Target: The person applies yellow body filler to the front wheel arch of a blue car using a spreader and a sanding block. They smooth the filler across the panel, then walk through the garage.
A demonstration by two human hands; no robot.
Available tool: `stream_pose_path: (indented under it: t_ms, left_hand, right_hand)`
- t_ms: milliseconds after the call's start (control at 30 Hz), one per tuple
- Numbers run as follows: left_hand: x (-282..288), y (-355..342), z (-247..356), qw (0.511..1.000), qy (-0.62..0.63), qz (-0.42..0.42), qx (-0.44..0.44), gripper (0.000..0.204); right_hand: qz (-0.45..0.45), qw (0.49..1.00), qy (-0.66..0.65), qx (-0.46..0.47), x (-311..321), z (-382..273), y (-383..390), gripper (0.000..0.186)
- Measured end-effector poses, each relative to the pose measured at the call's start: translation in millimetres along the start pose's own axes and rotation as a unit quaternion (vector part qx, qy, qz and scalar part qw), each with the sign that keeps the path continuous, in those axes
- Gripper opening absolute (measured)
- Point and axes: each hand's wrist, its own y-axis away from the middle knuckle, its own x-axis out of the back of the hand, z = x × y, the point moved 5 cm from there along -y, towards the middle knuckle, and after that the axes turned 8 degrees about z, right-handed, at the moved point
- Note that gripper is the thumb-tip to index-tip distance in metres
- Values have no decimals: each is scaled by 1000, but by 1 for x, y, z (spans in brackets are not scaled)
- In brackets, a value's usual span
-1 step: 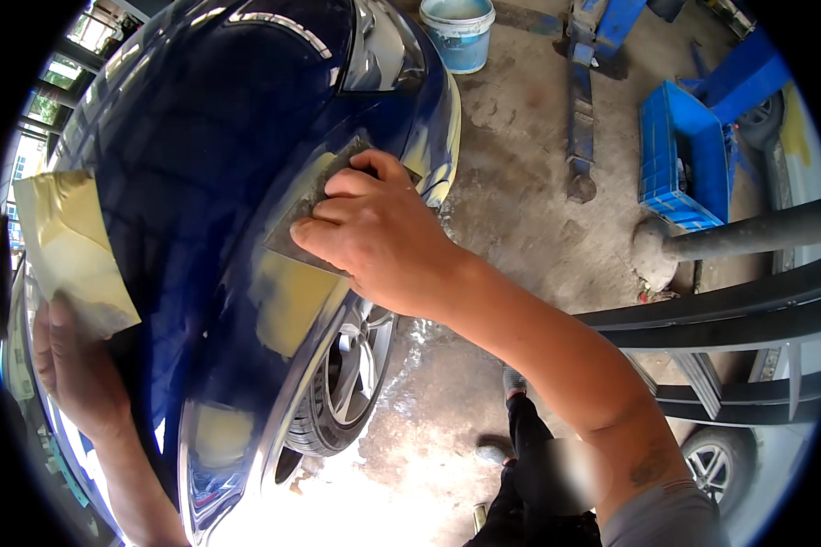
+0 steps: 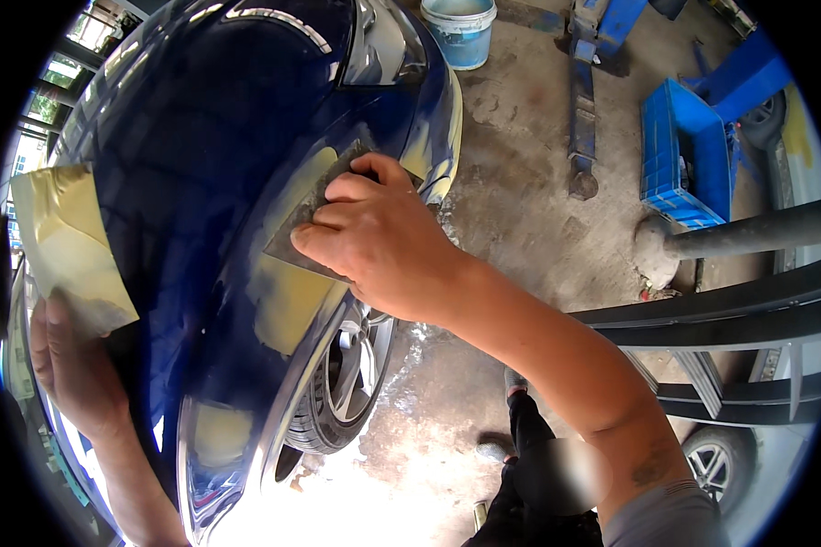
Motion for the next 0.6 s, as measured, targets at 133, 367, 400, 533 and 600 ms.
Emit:
stream_pose_path:
  t_ms: [133, 367, 400, 533, 600]
  left_hand:
    - [-5, 2, 2, 1000, -19, -8, -16, 29]
    - [6, -2, 0, 1000, 28, 13, -3, 27]
    - [5, -2, 1, 1000, 31, 5, 0, 27]
    - [1, -1, 2, 999, 51, -7, 3, 27]
    - [1, 0, -1, 999, 50, -7, 6, 28]
  right_hand:
    - [-16, 999, -45, -21, -8, -18, 27, 9]
    - [50, 996, -69, -14, -10, -18, 64, 13]
    - [61, 996, -57, -15, -4, -13, 54, 16]
    - [61, 998, -28, -9, 10, 25, 2, 34]
    - [22, 999, -30, -7, 7, 31, -9, 38]
